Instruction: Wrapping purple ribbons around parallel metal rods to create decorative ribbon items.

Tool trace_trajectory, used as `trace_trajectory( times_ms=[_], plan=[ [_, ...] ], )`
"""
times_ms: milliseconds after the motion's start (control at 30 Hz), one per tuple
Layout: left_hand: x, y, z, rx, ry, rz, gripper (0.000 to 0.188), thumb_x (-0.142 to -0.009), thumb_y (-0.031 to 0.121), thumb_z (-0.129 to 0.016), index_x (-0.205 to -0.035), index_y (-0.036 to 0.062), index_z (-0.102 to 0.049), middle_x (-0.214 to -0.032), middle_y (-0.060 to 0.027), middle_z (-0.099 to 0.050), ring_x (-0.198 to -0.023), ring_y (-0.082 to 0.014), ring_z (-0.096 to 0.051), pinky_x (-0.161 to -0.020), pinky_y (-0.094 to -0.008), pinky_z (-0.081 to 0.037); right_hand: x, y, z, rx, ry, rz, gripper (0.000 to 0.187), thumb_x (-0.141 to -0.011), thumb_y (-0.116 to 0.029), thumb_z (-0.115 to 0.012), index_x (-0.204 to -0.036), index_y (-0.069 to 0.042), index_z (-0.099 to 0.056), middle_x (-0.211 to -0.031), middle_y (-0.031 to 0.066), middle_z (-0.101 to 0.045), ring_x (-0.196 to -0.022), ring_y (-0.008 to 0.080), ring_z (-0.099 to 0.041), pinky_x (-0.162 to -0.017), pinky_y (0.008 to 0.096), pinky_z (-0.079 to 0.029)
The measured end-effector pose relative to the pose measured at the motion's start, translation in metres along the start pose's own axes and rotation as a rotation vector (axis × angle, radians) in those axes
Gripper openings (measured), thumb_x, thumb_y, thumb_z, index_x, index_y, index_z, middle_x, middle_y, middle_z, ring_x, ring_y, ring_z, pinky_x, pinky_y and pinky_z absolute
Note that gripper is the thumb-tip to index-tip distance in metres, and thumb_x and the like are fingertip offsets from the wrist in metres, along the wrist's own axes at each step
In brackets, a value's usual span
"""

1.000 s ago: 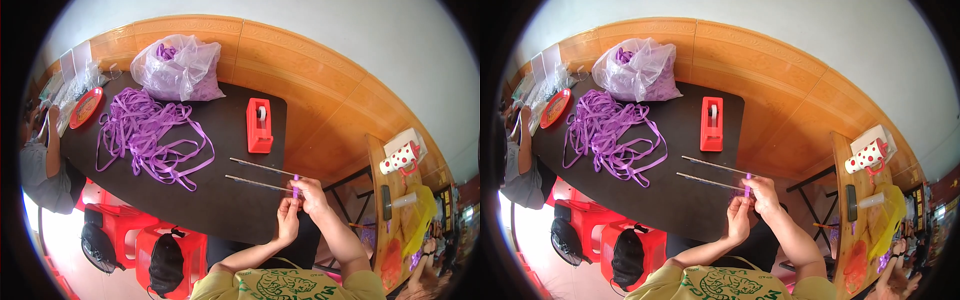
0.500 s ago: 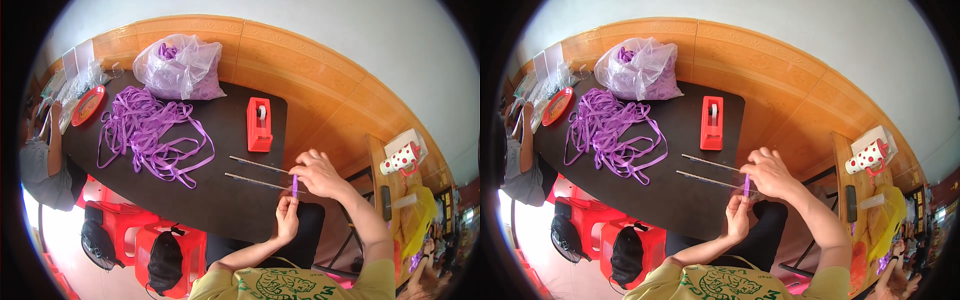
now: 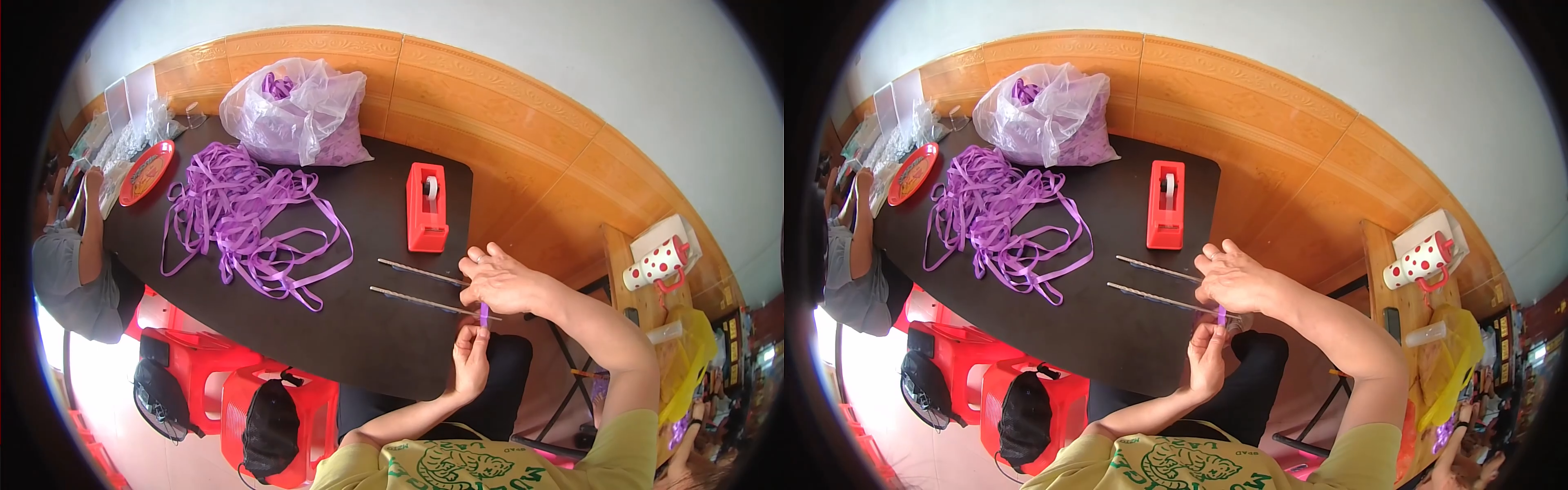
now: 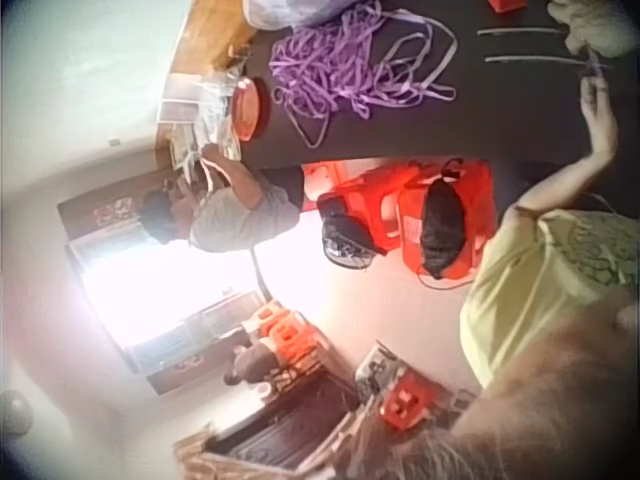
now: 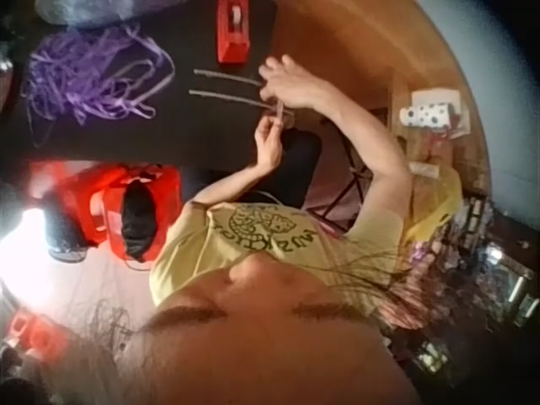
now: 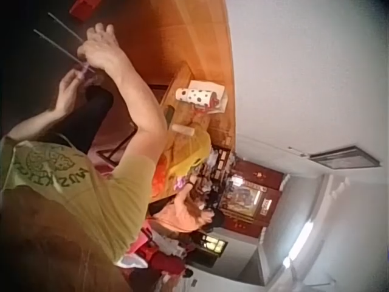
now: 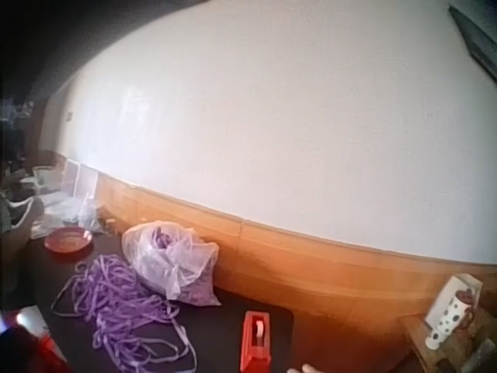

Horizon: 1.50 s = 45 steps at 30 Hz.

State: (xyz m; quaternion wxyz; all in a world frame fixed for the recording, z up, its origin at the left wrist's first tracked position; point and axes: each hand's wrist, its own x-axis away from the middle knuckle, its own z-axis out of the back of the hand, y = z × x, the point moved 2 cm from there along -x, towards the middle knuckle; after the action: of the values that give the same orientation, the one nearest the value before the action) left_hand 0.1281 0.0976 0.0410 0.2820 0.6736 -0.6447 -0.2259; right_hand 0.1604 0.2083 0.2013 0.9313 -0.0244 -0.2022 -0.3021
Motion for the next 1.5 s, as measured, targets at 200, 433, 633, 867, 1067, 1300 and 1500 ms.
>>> trace_trajectory(
  times_ms=[200, 433, 633, 867, 1067, 1300, 1500],
  plan=[
    [0.000, 0.001, -0.001, -0.020, -0.007, 0.009, 0.018, -0.097, 0.012, -0.052, -0.079, 0.0054, -0.052, -0.073, 0.0054, -0.046, -0.070, -0.0030, -0.036, -0.065, -0.0191, -0.032, -0.006, 0.004, -0.001, 0.008, -0.022, -0.004, 0.015, -0.076, -0.021, -0.056, -0.071, -0.017, -0.069, -0.085, 0.0042, -0.053, -0.097, 0.0220, -0.046, -0.078, 0.0369, -0.033],
    [0.000, -0.001, 0.000, 0.004, -0.007, 0.024, 0.018, -0.096, 0.012, -0.052, -0.080, 0.0055, -0.052, -0.074, 0.0050, -0.048, -0.071, -0.0031, -0.037, -0.066, -0.0193, -0.033, 0.000, 0.009, -0.006, -0.017, 0.042, 0.024, 0.012, -0.078, -0.017, -0.056, -0.068, -0.015, -0.062, -0.084, 0.0033, -0.050, -0.093, 0.0212, -0.045, -0.079, 0.0372, -0.032],
    [0.000, 0.000, 0.000, 0.016, -0.022, 0.031, 0.017, -0.096, 0.013, -0.053, -0.080, 0.0057, -0.052, -0.075, 0.0051, -0.049, -0.071, -0.0030, -0.038, -0.066, -0.0193, -0.033, 0.014, 0.018, -0.014, -0.060, 0.159, 0.019, 0.009, -0.075, -0.010, -0.058, -0.068, -0.014, -0.060, -0.088, 0.0033, -0.053, -0.093, 0.0218, -0.047, -0.079, 0.0384, -0.032],
    [0.002, 0.006, -0.002, 0.019, -0.003, 0.131, 0.016, -0.096, 0.013, -0.054, -0.082, 0.0056, -0.055, -0.079, 0.0042, -0.052, -0.072, -0.0038, -0.043, -0.070, -0.0192, -0.037, 0.041, 0.029, -0.033, -0.160, 0.504, 0.002, 0.012, -0.072, -0.004, -0.061, -0.075, -0.014, -0.066, -0.097, 0.0025, -0.057, -0.101, 0.0219, -0.047, -0.080, 0.0394, -0.033],
    [0.000, 0.007, -0.004, -0.070, -0.023, -0.035, 0.011, -0.097, 0.011, -0.052, -0.090, 0.0044, -0.057, -0.084, 0.0019, -0.057, -0.073, -0.0052, -0.048, -0.073, -0.0213, -0.041, 0.061, 0.028, -0.053, -0.254, 0.701, -0.121, 0.022, -0.074, -0.010, -0.066, -0.094, -0.020, -0.070, -0.123, 0.0065, -0.053, -0.115, 0.0276, -0.045, -0.089, 0.0433, -0.035],
    [0.001, 0.010, -0.005, -0.017, -0.032, -0.023, 0.009, -0.096, 0.010, -0.054, -0.095, 0.0023, -0.057, -0.088, -0.0001, -0.059, -0.073, -0.0055, -0.050, -0.072, -0.0220, -0.044, 0.051, 0.012, -0.032, -0.027, 0.532, 0.024, 0.013, -0.075, -0.018, -0.060, -0.080, -0.014, -0.072, -0.142, 0.0130, -0.039, -0.129, 0.0310, -0.036, -0.094, 0.0467, -0.034],
    [0.001, 0.008, -0.003, -0.035, -0.013, 0.003, 0.009, -0.095, 0.009, -0.054, -0.093, 0.0025, -0.059, -0.093, -0.0018, -0.061, -0.074, -0.0060, -0.050, -0.072, -0.0217, -0.043, 0.060, 0.020, -0.055, -0.085, 0.724, 0.037, 0.010, -0.072, -0.018, -0.062, -0.074, -0.011, -0.069, -0.137, 0.0119, -0.046, -0.124, 0.0308, -0.041, -0.089, 0.0449, -0.035]
  ],
)
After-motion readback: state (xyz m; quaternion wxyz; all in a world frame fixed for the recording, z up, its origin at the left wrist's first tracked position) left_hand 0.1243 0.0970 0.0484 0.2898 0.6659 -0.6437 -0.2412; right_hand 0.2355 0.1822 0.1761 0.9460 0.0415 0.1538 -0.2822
